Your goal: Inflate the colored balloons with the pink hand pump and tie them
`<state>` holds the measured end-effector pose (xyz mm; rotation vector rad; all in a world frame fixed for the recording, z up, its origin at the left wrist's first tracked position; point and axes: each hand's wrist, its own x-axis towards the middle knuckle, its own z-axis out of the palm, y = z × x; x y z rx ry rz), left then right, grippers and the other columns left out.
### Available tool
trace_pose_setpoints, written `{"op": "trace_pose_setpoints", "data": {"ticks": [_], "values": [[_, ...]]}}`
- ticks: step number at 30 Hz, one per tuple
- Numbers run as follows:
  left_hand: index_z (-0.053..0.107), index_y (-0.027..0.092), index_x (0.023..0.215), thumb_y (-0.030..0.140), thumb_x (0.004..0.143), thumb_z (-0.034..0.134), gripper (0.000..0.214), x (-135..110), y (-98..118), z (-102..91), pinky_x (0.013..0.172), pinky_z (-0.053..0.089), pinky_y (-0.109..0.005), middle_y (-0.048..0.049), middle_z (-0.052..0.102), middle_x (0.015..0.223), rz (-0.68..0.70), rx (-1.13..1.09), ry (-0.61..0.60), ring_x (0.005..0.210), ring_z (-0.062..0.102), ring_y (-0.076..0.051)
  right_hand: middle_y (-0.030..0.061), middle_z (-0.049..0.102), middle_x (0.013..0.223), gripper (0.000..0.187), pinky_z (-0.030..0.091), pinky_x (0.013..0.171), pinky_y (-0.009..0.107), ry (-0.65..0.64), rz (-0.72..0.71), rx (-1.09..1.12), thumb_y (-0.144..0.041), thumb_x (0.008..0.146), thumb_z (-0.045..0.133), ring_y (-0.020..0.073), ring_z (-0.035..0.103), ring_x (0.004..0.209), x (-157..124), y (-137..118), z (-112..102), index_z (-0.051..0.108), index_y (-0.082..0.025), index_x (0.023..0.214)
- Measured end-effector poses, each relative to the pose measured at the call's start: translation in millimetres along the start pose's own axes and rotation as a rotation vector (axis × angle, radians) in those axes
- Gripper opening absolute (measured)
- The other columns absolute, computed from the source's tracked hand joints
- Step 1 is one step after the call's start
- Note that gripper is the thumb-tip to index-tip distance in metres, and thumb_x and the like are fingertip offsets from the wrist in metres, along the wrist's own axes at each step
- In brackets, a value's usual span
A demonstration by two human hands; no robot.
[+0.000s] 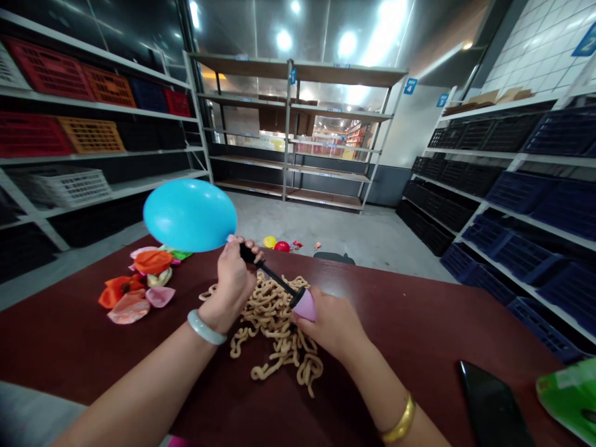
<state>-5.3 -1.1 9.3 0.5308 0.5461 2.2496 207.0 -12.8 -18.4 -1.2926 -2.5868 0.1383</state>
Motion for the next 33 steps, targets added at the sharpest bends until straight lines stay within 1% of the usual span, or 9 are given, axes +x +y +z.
{"op": "trace_pose_setpoints", "data": {"ticks": [3,6,11,15,19,22,25,29,33], "values": [[0.045,0.019,0.08,0.043,0.088,0.06,0.03,-29.0,-16.3,10.5,0.05,0.04,-0.023,0.0007,0.048,0.068,-0.028,0.018,-0.053,0.058,0.048,-0.011,0.0096,0.072,0.093,0.047,0.033,0.062,0.03,0.009,0.008,0.018,-0.058,0.085,0.055,0.0279,0.068,0.082,-0.1,-2.7,-0.5,0.055,-0.02,0.113],[0.046,0.02,0.081,0.043,0.087,0.061,0.029,-55.8,-30.7,16.7,0.054,0.044,-0.023,0.0012,0.049,0.07,-0.1,0.068,-0.053,0.059,0.051,-0.011,0.009,0.072,0.094,0.046,0.032,0.061,0.029,0.014,0.032,0.058,-0.056,0.084,0.057,0.0273,0.068,0.081,-0.9,-6.9,-4.0,0.054,-0.02,0.114],[0.046,0.02,0.081,0.039,0.088,0.061,0.025,-74.4,-39.5,20.1,0.058,0.046,-0.022,0.0015,0.052,0.073,-0.15,0.087,-0.032,0.061,0.053,-0.009,0.0081,0.072,0.092,0.041,0.032,0.06,0.029,0.022,0.047,0.078,-0.054,0.084,0.058,0.0274,0.068,0.08,-1.8,-12.2,-8.6,0.055,-0.021,0.109],[0.045,0.02,0.081,0.038,0.088,0.061,0.025,-64.4,-29.3,22.6,0.056,0.045,-0.023,0.0017,0.051,0.072,-0.153,0.092,-0.06,0.06,0.052,-0.01,0.0085,0.072,0.098,0.047,0.034,0.062,0.03,0.033,0.057,0.09,-0.056,0.084,0.058,0.0284,0.068,0.084,-0.7,-13.8,-7.2,0.054,-0.022,0.116],[0.046,0.02,0.08,0.037,0.09,0.058,0.024,-30.3,-4.7,16.7,0.052,0.042,-0.024,0.0004,0.049,0.072,-0.048,0.09,-0.114,0.061,0.051,-0.012,0.0083,0.072,0.104,0.053,0.038,0.066,0.031,0.03,0.053,0.08,-0.058,0.082,0.06,0.0297,0.068,0.089,1.0,-11.7,-5.4,0.052,-0.024,0.123],[0.045,0.019,0.08,0.036,0.091,0.058,0.024,1.7,15.8,4.8,0.051,0.041,-0.025,-0.0002,0.05,0.071,0.038,0.069,-0.057,0.062,0.05,-0.013,0.0086,0.072,0.1,0.053,0.04,0.067,0.032,0.021,0.035,0.03,-0.06,0.082,0.059,0.0299,0.068,0.088,1.9,-7.9,-4.8,0.054,-0.023,0.119],[0.044,0.02,0.081,0.036,0.092,0.056,0.022,22.0,26.4,-6.3,0.05,0.039,-0.025,0.0006,0.049,0.07,0.074,0.063,0.0,0.061,0.05,-0.012,0.0087,0.072,0.099,0.051,0.041,0.067,0.033,0.026,0.016,-0.007,-0.06,0.083,0.057,0.0292,0.068,0.086,2.7,-4.1,-4.9,0.055,-0.022,0.117],[0.042,0.02,0.081,0.036,0.092,0.055,0.024,20.0,15.5,-8.3,0.049,0.039,-0.025,0.0009,0.048,0.07,0.085,0.058,0.037,0.058,0.05,-0.012,0.0088,0.072,0.092,0.045,0.039,0.064,0.032,-0.001,0.023,-0.065,-0.056,0.083,0.057,0.0279,0.069,0.082,3.8,-0.4,-5.2,0.056,-0.02,0.11],[0.044,0.02,0.081,0.039,0.087,0.062,0.027,-9.8,-11.2,3.4,0.05,0.04,-0.024,0.0011,0.049,0.07,0.028,0.051,0.011,0.058,0.051,-0.012,0.0084,0.072,0.091,0.043,0.037,0.063,0.03,0.012,0.033,-0.086,-0.054,0.083,0.057,0.0275,0.069,0.081,3.4,-1.1,-4.8,0.054,-0.02,0.109]]}}
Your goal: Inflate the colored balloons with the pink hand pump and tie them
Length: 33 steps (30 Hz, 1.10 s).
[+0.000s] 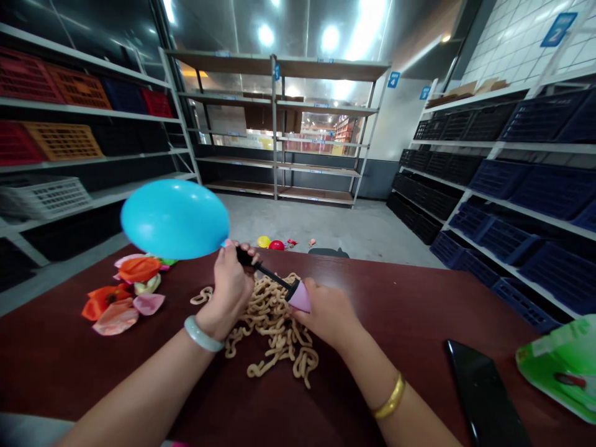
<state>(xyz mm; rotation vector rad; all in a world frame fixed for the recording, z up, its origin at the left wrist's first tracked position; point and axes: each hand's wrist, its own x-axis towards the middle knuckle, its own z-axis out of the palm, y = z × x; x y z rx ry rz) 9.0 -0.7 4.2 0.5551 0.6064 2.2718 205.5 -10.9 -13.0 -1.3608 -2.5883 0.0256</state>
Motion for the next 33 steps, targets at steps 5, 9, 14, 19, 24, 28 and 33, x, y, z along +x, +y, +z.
{"op": "trace_pose_setpoints", "data": {"ticks": [5,9,14,19,24,28,33], "values": [[0.046,0.02,0.08,0.04,0.087,0.061,0.026,-48.4,-23.0,13.8,0.054,0.045,-0.023,0.002,0.051,0.07,-0.131,0.038,-0.016,0.059,0.051,-0.01,0.007,0.072,0.091,0.04,0.035,0.061,0.03,0.047,0.004,0.049,-0.052,0.083,0.058,0.0267,0.069,0.08,-3.7,-6.7,-0.5,0.053,-0.021,0.109],[0.046,0.021,0.081,0.037,0.087,0.061,0.024,-64.1,-27.1,15.7,0.058,0.048,-0.024,0.0021,0.053,0.072,-0.172,0.046,-0.033,0.061,0.053,-0.01,0.0064,0.072,0.09,0.041,0.035,0.06,0.029,0.051,0.014,0.07,-0.051,0.083,0.059,0.0261,0.068,0.079,-5.3,-11.6,-1.1,0.053,-0.021,0.11],[0.047,0.021,0.079,0.037,0.085,0.065,0.025,-54.6,-16.9,17.9,0.053,0.044,-0.023,0.0019,0.052,0.07,-0.153,0.059,-0.066,0.059,0.052,-0.011,0.0075,0.072,0.097,0.048,0.038,0.063,0.03,0.045,0.034,0.108,-0.055,0.083,0.059,0.027,0.069,0.082,-4.1,-15.7,-0.8,0.052,-0.022,0.117],[0.047,0.02,0.08,0.04,0.089,0.059,0.025,-15.2,10.3,10.6,0.05,0.04,-0.024,0.0,0.049,0.07,-0.049,0.007,-0.106,0.059,0.051,-0.012,0.009,0.072,0.099,0.052,0.041,0.068,0.032,0.033,0.021,0.122,-0.057,0.083,0.058,0.0282,0.069,0.087,-3.7,-14.4,-0.6,0.053,-0.022,0.122],[0.044,0.019,0.079,0.035,0.094,0.05,0.022,30.5,37.0,-9.4,0.046,0.033,-0.023,0.0012,0.045,0.067,0.021,-0.034,0.015,0.054,0.045,-0.011,0.0094,0.072,0.103,0.059,0.043,0.072,0.034,0.007,-0.018,0.126,-0.059,0.084,0.056,0.0285,0.068,0.09,-5.2,-12.5,-0.3,0.05,-0.023,0.13],[0.043,0.019,0.079,0.032,0.094,0.049,0.022,38.0,37.3,-14.5,0.046,0.03,-0.022,0.0019,0.044,0.066,0.023,-0.035,0.057,0.053,0.043,-0.01,0.0088,0.072,0.099,0.057,0.043,0.07,0.034,-0.003,-0.03,0.105,-0.06,0.084,0.054,0.0282,0.069,0.088,-4.6,-8.8,0.4,0.051,-0.023,0.128],[0.043,0.02,0.077,0.037,0.09,0.057,0.025,8.8,9.6,-2.7,0.047,0.034,-0.023,0.002,0.046,0.066,-0.029,-0.04,0.025,0.055,0.046,-0.011,0.0098,0.072,0.093,0.047,0.04,0.066,0.032,-0.029,0.005,0.045,-0.057,0.084,0.055,0.0275,0.068,0.083,-0.5,-1.6,2.6,0.056,-0.02,0.113]]}}
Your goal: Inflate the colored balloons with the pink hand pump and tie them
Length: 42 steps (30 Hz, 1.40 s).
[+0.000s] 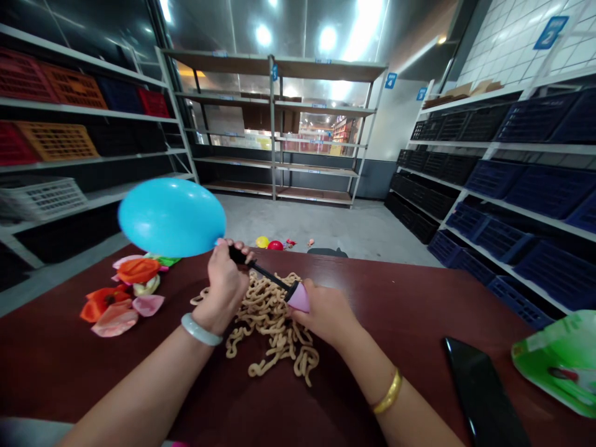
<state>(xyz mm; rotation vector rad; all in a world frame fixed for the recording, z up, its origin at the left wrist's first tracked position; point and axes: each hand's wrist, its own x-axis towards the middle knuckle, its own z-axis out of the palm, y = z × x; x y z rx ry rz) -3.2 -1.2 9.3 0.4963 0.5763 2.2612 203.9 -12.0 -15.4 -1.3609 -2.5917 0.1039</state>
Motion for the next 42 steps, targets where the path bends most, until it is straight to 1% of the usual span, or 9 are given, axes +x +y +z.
{"op": "trace_pose_setpoints", "data": {"ticks": [3,7,12,15,19,24,30,35,42], "values": [[0.045,0.02,0.079,0.043,0.086,0.062,0.029,-29.0,-20.0,8.1,0.051,0.04,-0.024,0.0017,0.049,0.068,-0.08,-0.016,-0.069,0.057,0.049,-0.011,0.0092,0.072,0.094,0.044,0.038,0.064,0.031,0.013,0.014,0.001,-0.056,0.084,0.056,0.0271,0.068,0.083,0.4,-0.9,-0.6,0.055,-0.02,0.111],[0.046,0.021,0.081,0.044,0.082,0.068,0.032,-60.0,-35.3,14.1,0.055,0.044,-0.024,0.0019,0.051,0.07,-0.186,0.007,-0.056,0.059,0.052,-0.011,0.0073,0.072,0.093,0.041,0.037,0.062,0.03,0.041,0.018,0.037,-0.054,0.083,0.057,0.0262,0.068,0.082,-2.1,-6.0,-2.5,0.054,-0.021,0.108],[0.046,0.021,0.08,0.041,0.082,0.067,0.029,-68.4,-36.9,15.9,0.055,0.044,-0.024,0.0018,0.051,0.069,-0.191,0.014,-0.057,0.059,0.053,-0.012,0.0067,0.072,0.092,0.042,0.036,0.062,0.03,0.058,0.021,0.07,-0.055,0.083,0.058,0.0261,0.068,0.08,-3.5,-8.5,-2.7,0.054,-0.021,0.107],[0.047,0.02,0.079,0.041,0.084,0.065,0.028,-58.4,-29.3,17.1,0.053,0.043,-0.024,0.0013,0.051,0.069,-0.186,0.027,-0.074,0.058,0.052,-0.011,0.0071,0.072,0.095,0.045,0.037,0.063,0.03,0.059,0.027,0.086,-0.055,0.083,0.058,0.0273,0.069,0.083,-2.9,-9.2,-2.6,0.054,-0.022,0.112],[0.047,0.02,0.08,0.041,0.086,0.063,0.027,-23.9,-6.7,11.7,0.049,0.039,-0.024,0.0002,0.05,0.068,-0.077,0.021,-0.106,0.057,0.05,-0.012,0.008,0.072,0.096,0.051,0.04,0.066,0.032,0.043,0.017,0.087,-0.059,0.083,0.056,0.0282,0.069,0.085,-2.3,-9.4,-2.0,0.054,-0.022,0.119],[0.048,0.02,0.079,0.038,0.089,0.06,0.024,20.5,22.4,-6.2,0.047,0.036,-0.024,0.0006,0.049,0.067,0.004,-0.011,-0.027,0.058,0.047,-0.012,0.0088,0.072,0.099,0.056,0.042,0.07,0.034,0.015,-0.009,0.075,-0.06,0.082,0.057,0.0291,0.068,0.09,-2.9,-6.9,-1.9,0.053,-0.023,0.124],[0.047,0.02,0.076,0.03,0.089,0.058,0.019,27.3,24.8,-14.2,0.047,0.034,-0.023,0.0011,0.047,0.067,0.015,-0.041,0.008,0.056,0.046,-0.011,0.0083,0.073,0.096,0.049,0.04,0.066,0.032,0.006,-0.024,0.014,-0.058,0.083,0.056,0.0283,0.069,0.084,-3.9,-3.2,-6.6,0.055,-0.022,0.116],[0.044,0.019,0.077,0.031,0.089,0.057,0.021,8.0,2.3,-6.0,0.046,0.034,-0.023,0.002,0.046,0.065,-0.027,-0.038,0.018,0.053,0.047,-0.011,0.0081,0.073,0.089,0.04,0.037,0.062,0.031,0.006,-0.033,-0.034,-0.055,0.083,0.056,0.0276,0.069,0.08,-2.7,1.5,-4.1,0.056,-0.021,0.103],[0.045,0.02,0.08,0.035,0.085,0.065,0.026,-56.8,-32.6,14.0,0.056,0.044,-0.024,0.001,0.051,0.07,-0.192,-0.02,-0.058,0.06,0.052,-0.011,0.0074,0.072,0.09,0.04,0.034,0.061,0.03,0.045,-0.007,0.01,-0.054,0.084,0.056,0.0269,0.068,0.079,-2.9,-0.6,-3.1,0.054,-0.021,0.107]]}}
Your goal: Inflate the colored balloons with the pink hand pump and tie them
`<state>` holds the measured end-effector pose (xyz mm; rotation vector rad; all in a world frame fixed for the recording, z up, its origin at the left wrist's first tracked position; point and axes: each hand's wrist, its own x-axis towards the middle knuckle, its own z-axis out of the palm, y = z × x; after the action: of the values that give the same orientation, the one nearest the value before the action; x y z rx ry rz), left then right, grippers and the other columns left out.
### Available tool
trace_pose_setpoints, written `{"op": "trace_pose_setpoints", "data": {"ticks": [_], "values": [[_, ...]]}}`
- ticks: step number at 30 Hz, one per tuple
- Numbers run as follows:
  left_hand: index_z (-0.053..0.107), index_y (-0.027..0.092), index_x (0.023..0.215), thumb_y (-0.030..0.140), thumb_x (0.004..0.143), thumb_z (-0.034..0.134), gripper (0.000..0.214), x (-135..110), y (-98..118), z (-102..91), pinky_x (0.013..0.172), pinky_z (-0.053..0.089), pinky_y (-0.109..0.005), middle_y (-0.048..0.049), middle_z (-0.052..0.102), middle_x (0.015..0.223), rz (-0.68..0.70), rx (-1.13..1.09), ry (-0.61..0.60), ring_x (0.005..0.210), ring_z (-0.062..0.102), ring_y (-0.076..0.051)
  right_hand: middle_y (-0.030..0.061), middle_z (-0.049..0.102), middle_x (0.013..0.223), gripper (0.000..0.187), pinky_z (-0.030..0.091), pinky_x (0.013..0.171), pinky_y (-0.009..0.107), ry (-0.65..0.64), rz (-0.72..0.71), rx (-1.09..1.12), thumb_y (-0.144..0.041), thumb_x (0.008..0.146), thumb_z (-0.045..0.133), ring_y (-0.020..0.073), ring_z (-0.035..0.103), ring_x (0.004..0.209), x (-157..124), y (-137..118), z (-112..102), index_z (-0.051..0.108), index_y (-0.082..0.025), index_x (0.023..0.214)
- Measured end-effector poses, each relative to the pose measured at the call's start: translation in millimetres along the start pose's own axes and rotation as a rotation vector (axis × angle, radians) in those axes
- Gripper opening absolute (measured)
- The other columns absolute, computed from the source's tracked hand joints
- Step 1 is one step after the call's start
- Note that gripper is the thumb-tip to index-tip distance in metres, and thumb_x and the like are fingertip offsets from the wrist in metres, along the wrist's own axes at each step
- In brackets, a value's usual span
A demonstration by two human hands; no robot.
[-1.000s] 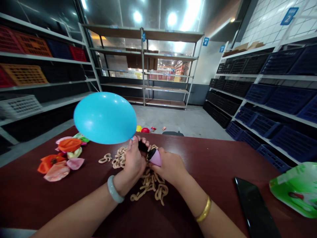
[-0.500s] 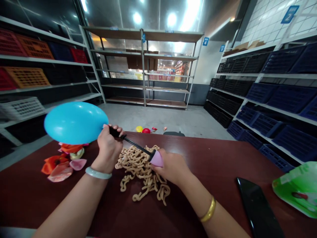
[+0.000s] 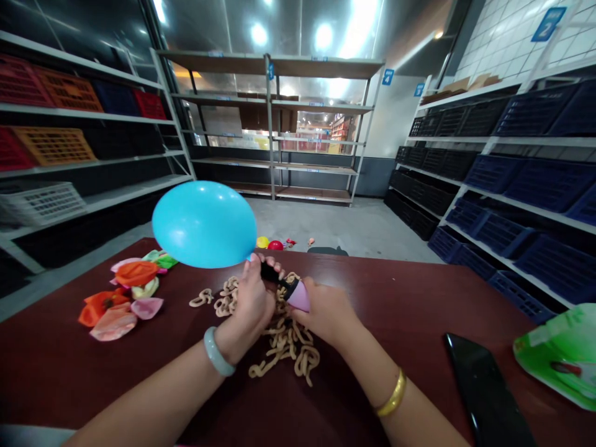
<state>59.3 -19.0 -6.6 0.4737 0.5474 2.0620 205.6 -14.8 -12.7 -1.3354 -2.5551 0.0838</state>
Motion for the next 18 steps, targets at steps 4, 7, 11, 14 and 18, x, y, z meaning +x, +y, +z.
{"op": "trace_pose_setpoints", "data": {"ticks": [4,7,11,14,18], "values": [[0.045,0.02,0.082,0.034,0.083,0.067,0.025,-12.0,-8.8,1.4,0.058,0.046,-0.025,0.0017,0.052,0.071,-0.024,0.005,-0.005,0.061,0.053,-0.012,0.0066,0.072,0.089,0.039,0.033,0.059,0.03,0.007,0.015,0.029,-0.054,0.084,0.055,0.0266,0.068,0.078,-0.9,-2.0,-1.1,0.053,-0.021,0.104],[0.046,0.02,0.082,0.034,0.084,0.067,0.025,-11.2,-8.8,-0.6,0.059,0.046,-0.024,0.0015,0.053,0.071,-0.015,0.014,-0.004,0.061,0.054,-0.011,0.0069,0.072,0.09,0.039,0.034,0.06,0.03,0.003,0.02,0.034,-0.052,0.082,0.058,0.0272,0.068,0.08,-0.6,-3.7,-0.7,0.053,-0.021,0.106],[0.047,0.02,0.081,0.036,0.087,0.062,0.023,-0.8,-1.9,-1.2,0.054,0.044,-0.024,0.001,0.052,0.07,-0.03,0.048,0.013,0.058,0.052,-0.012,0.0084,0.072,0.094,0.046,0.036,0.062,0.03,-0.028,0.058,0.059,-0.055,0.081,0.06,0.0281,0.068,0.083,1.2,-6.7,0.2,0.054,-0.021,0.111],[0.046,0.02,0.079,0.036,0.089,0.057,0.022,20.6,16.8,-4.1,0.05,0.042,-0.024,0.0007,0.05,0.068,0.048,0.043,0.007,0.056,0.051,-0.012,0.0091,0.072,0.098,0.052,0.038,0.064,0.031,-0.044,0.072,0.081,-0.059,0.081,0.059,0.0293,0.068,0.086,1.9,-8.7,0.1,0.054,-0.022,0.117],[0.045,0.019,0.076,0.031,0.092,0.051,0.021,58.1,54.9,-18.1,0.045,0.039,-0.023,0.0008,0.049,0.065,0.118,0.022,0.072,0.053,0.05,-0.013,0.0097,0.072,0.1,0.054,0.041,0.068,0.033,-0.068,0.046,0.091,-0.06,0.082,0.057,0.03,0.068,0.09,0.5,-10.1,-1.2,0.055,-0.023,0.121]]}}
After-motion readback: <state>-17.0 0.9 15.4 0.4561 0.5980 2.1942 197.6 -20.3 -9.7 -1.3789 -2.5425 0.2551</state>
